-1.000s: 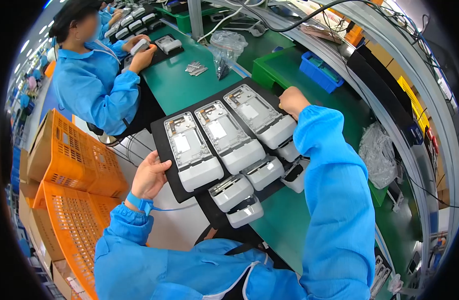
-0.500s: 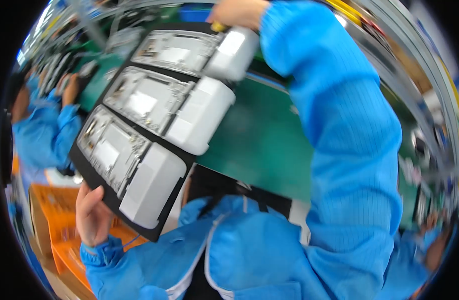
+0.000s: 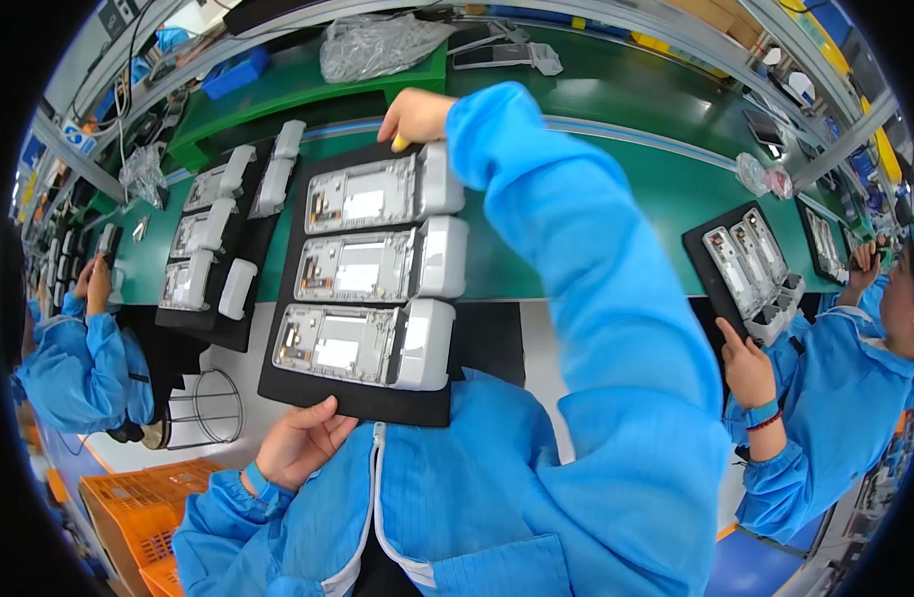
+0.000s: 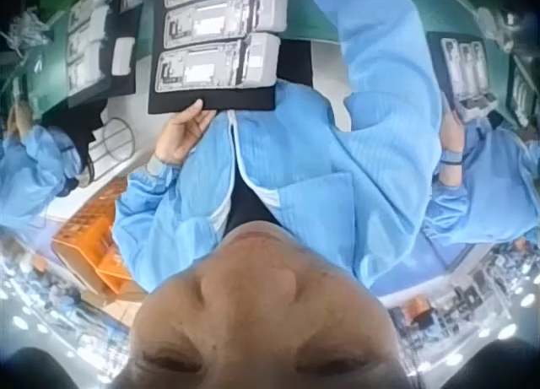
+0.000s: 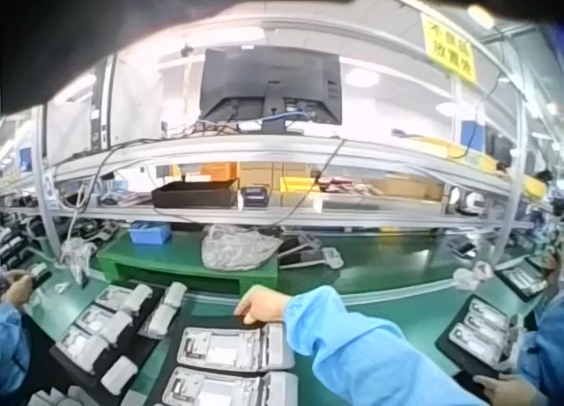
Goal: The person assembles small plastic components and metal pins into electronic device housings from an assembly tray, using a small hand tool.
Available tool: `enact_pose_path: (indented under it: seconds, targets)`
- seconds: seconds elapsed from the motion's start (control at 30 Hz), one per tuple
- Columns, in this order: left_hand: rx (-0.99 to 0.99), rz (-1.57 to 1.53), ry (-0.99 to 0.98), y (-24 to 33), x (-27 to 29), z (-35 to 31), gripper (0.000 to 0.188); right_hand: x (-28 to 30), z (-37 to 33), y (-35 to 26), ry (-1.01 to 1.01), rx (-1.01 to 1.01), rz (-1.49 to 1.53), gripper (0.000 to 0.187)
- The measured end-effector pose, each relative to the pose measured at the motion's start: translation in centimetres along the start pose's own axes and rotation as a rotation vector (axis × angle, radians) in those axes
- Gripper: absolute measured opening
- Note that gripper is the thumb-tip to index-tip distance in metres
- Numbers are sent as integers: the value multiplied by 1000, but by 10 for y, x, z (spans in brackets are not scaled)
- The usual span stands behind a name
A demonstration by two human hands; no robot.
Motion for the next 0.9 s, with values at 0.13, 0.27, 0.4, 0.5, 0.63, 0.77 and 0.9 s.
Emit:
enact_pose_path:
  seconds: [0.13,0.27,0.4,0.5,0.63,0.77,0.9]
  targets:
    - [8,-26,59,-4,13,15,34,-50,29,29,18,30,128,32]
    - [19,55,81,-4,29,24,32,-35,16,27,203,236,-190,26]
    - [47,107,83,2,39,31,34,6,-73,17,350,421,-511,43]
    - [160,88,88,8,33,40,36,-10,-123,47,390,436,-610,58]
    - [307,83,81,10,29,53,38,-21,-111,60,513,322,-617,64]
    - [317,93,37,9,21,60,39,-21,-99,67,565,304,-674,51]
    - [409,-16,41,5,21,69,40,-13,-90,86,636,219,-752,46]
Point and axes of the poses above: each hand's wrist, its own z-axis towards the middle knuckle, its own x-axis out of the back of the hand, y = z × x, the point moved 4 cm from there along z, towards the middle knuckle, and after that the axes turned 8 degrees about y, right-handed, at the moved point
